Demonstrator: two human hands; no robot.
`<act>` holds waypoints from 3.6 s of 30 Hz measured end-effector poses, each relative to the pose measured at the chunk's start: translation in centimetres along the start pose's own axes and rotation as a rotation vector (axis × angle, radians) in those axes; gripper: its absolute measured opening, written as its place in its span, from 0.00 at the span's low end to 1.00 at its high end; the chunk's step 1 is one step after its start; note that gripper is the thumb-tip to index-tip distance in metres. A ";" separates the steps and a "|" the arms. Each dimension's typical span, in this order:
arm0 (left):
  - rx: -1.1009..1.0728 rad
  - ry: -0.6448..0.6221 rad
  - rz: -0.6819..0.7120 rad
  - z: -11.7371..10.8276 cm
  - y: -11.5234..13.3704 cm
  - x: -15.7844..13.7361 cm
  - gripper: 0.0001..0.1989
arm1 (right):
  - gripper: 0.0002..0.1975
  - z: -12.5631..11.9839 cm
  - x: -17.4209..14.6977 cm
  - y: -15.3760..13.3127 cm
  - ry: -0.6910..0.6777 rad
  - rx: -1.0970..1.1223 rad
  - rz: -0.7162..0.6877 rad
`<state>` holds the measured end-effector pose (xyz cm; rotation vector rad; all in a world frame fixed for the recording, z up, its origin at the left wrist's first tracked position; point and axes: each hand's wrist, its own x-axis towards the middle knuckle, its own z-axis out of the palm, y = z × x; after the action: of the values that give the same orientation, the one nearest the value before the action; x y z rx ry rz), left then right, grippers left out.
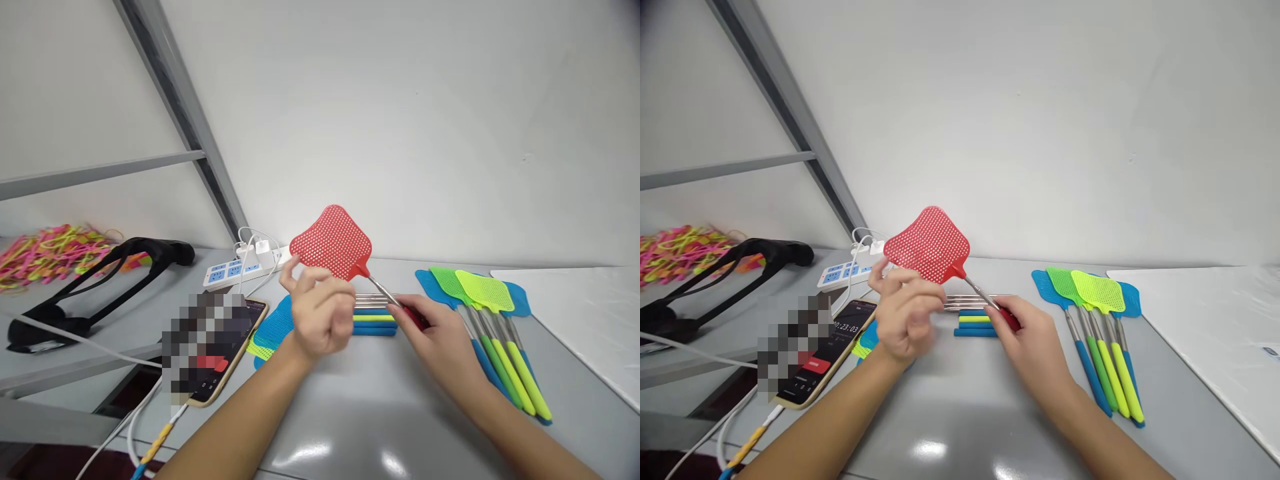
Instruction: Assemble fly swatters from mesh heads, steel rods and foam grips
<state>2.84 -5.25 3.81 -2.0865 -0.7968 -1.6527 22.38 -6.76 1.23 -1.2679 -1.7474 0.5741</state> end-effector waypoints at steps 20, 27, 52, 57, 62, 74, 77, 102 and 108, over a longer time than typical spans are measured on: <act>-0.924 0.060 -1.166 3.8 2.0 -0.8 0.19 | 0.10 -0.5 0.3 1.1 -0.006 -0.257 -0.372; -0.936 -0.078 -1.189 4.3 2.1 -1.5 0.20 | 0.18 -1.5 0.8 -1.0 -0.408 0.288 0.163; -1.023 -0.319 -1.152 4.9 2.3 -2.7 0.13 | 0.18 -0.1 1.0 1.0 -0.313 -0.085 -0.048; -0.905 -0.170 -1.146 4.7 2.8 -2.2 0.13 | 0.19 0.3 1.1 0.6 -0.203 -0.441 -0.112; -0.786 0.049 -1.181 4.1 1.3 -1.6 0.14 | 0.19 0.0 1.1 1.1 -0.092 -0.656 -0.212; -0.820 -0.035 -1.203 4.2 1.1 -1.4 0.15 | 0.14 -1.3 1.5 2.1 -0.082 -0.571 -0.334; -0.942 -0.261 -1.174 4.3 2.1 -1.6 0.15 | 0.16 -1.0 1.4 2.1 -0.080 -0.584 -0.403; -0.911 0.599 -1.183 -0.7 -0.8 4.7 0.12 | 0.12 -16.2 -3.6 8.0 -0.029 -0.983 -0.623; -0.804 0.665 -1.256 -0.3 -0.1 2.4 0.15 | 0.13 -15.7 -2.7 8.5 0.024 -0.872 -0.544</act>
<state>2.98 -4.85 6.20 -1.0183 -1.4653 -3.5049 40.35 -8.03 1.65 -1.2242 -2.2922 -0.5816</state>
